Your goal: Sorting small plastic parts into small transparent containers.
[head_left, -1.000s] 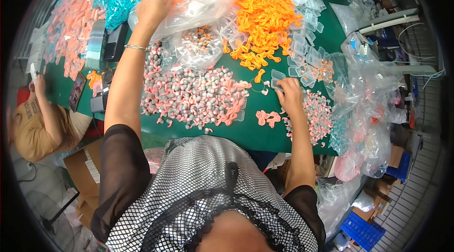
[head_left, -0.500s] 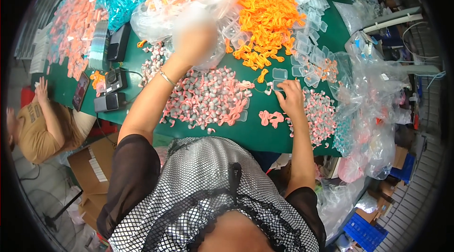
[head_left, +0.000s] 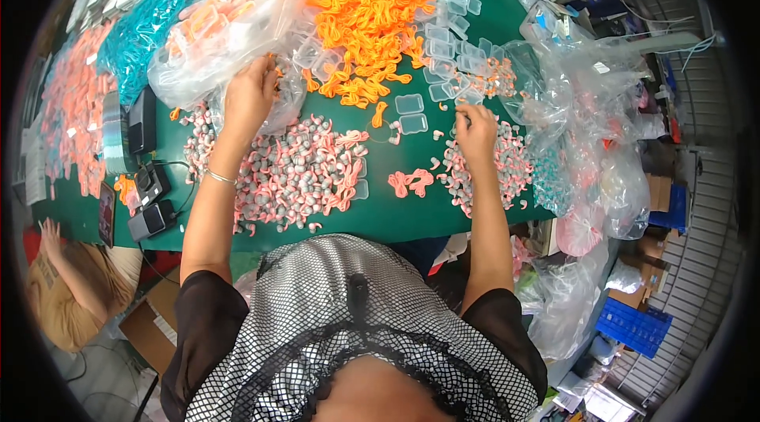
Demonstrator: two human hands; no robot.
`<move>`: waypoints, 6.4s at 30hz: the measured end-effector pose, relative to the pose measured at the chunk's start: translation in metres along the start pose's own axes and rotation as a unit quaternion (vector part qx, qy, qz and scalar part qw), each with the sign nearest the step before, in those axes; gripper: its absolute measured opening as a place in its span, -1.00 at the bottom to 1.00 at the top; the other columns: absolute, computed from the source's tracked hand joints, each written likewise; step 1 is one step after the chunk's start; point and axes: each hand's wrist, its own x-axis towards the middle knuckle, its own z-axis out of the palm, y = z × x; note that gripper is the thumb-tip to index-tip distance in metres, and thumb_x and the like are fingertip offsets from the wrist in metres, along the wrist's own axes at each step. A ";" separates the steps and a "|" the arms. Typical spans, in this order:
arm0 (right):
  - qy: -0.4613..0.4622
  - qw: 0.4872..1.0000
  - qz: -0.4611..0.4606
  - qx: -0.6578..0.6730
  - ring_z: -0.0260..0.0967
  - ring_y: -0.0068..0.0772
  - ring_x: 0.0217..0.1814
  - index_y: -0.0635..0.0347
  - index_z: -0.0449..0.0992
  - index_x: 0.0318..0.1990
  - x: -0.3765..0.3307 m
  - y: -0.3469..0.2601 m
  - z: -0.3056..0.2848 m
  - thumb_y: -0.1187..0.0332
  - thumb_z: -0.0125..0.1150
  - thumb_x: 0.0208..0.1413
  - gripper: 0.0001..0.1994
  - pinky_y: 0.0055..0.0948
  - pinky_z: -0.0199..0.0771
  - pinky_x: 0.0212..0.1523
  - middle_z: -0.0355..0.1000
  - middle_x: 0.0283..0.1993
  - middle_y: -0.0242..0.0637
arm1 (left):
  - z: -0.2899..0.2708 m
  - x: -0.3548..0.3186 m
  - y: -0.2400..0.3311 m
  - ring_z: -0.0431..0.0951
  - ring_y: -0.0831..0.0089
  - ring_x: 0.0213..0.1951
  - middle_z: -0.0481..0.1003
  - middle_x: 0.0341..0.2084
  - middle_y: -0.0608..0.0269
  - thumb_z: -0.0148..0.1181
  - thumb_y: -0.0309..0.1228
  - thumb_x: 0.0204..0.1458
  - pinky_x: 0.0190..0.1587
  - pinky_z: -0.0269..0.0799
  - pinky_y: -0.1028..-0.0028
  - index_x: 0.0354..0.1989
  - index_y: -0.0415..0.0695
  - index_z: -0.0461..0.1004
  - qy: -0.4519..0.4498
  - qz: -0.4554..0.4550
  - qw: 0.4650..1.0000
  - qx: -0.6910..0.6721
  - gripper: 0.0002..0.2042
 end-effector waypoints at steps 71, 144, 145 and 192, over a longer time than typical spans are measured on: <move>-0.094 0.992 -0.043 -0.079 0.41 -0.24 -0.16 0.02 0.58 -0.31 0.046 -0.020 0.057 0.39 0.27 -0.06 -0.88 -0.22 0.26 -0.13 0.48 -0.25 -0.38 | 0.158 -0.068 0.126 0.41 0.32 -0.16 0.41 -0.29 0.35 0.42 -0.31 -0.32 -0.17 0.21 0.29 -0.27 -0.01 0.51 -0.146 0.103 0.984 0.005 -0.64; -0.121 0.983 -0.119 -0.069 0.32 -0.31 -0.09 0.00 0.55 -0.30 0.019 -0.023 0.026 0.41 0.35 -0.13 -0.81 -0.21 0.14 -0.01 0.43 -0.27 -0.44 | -0.076 0.081 -0.085 0.53 0.07 -0.15 0.50 -0.17 0.08 0.14 -0.23 0.05 -0.13 0.47 0.19 -0.04 0.00 0.53 0.149 -0.036 0.961 0.232 -0.70; -0.121 0.983 -0.117 -0.068 0.32 -0.31 -0.09 0.00 0.55 -0.30 0.019 -0.024 0.027 0.41 0.35 -0.13 -0.81 -0.21 0.14 -0.01 0.43 -0.27 -0.44 | -0.077 0.077 -0.081 0.53 0.08 -0.15 0.50 -0.17 0.08 0.17 -0.30 0.02 -0.13 0.47 0.20 -0.05 -0.01 0.53 0.187 0.007 0.959 0.212 -0.71; -0.057 0.992 -0.085 -0.068 0.39 -0.35 -0.27 0.02 0.53 -0.39 -0.005 -0.036 0.038 0.46 0.30 -0.11 -0.89 -0.24 0.16 -0.04 0.47 -0.40 -0.44 | 0.015 0.004 -0.020 0.60 0.24 -0.37 0.57 -0.46 0.07 0.16 -0.46 -0.10 -0.29 0.47 0.31 -0.24 -0.16 0.58 -0.057 -0.145 0.987 0.032 -0.78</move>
